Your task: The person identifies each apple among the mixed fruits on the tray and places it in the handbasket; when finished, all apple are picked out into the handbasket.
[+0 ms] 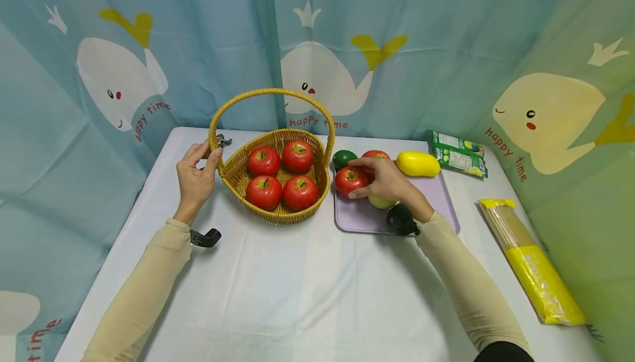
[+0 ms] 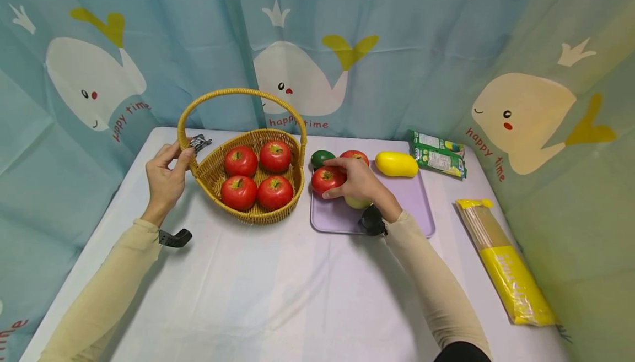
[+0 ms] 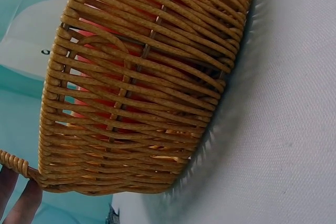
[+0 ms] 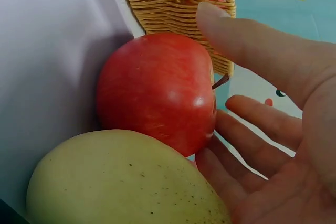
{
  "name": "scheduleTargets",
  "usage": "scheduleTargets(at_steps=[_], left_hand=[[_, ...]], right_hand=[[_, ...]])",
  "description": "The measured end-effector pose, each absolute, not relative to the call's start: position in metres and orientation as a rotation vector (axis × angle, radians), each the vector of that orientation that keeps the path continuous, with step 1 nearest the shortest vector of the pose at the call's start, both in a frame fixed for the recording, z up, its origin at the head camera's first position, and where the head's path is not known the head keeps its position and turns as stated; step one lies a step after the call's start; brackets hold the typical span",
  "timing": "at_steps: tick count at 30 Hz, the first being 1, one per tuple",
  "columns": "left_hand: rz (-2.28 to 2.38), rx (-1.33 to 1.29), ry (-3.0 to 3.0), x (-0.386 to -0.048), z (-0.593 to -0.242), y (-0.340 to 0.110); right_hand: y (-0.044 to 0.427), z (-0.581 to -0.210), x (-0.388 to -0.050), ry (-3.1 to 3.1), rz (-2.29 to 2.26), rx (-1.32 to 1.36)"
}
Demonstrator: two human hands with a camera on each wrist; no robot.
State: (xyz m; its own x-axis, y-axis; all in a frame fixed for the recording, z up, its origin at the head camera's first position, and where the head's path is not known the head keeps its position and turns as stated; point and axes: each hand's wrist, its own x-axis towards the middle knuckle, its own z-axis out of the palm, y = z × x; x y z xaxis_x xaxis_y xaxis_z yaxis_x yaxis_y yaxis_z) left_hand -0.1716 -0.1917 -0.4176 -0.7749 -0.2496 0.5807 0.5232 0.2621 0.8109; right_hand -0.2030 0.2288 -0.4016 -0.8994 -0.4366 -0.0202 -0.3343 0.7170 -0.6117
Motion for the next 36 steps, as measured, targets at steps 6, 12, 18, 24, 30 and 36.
scheduleTargets(at_steps=[6,12,18,24,30,36], left_hand=[[-1.57,-0.234,-1.904,-0.1717,-0.4154,-0.1908],[-1.555,-0.235,-1.915,-0.1718,-0.415,-0.1897],[-1.554,-0.24,-1.913,-0.1709,-0.4162,-0.1903],[-1.567,-0.251,-1.904,-0.1713,-0.4173,-0.1905],[-1.56,-0.248,-1.912,-0.1708,-0.4183,-0.191],[-1.574,-0.256,-1.898,-0.1725,-0.4191,-0.1913]], right_hand=[[0.2273,-0.4006,-0.2059,2.789,-0.855,-0.585],[0.2282,-0.4018,-0.2087,2.811,-0.81,-0.583],[0.2275,-0.4036,-0.2106,2.808,-0.774,-0.599],[0.227,-0.4046,-0.2109,2.814,-0.734,-0.644],[0.2249,-0.4042,-0.2092,2.794,-0.723,-0.655],[0.2223,-0.4054,-0.2094,2.806,-0.707,-0.66]])
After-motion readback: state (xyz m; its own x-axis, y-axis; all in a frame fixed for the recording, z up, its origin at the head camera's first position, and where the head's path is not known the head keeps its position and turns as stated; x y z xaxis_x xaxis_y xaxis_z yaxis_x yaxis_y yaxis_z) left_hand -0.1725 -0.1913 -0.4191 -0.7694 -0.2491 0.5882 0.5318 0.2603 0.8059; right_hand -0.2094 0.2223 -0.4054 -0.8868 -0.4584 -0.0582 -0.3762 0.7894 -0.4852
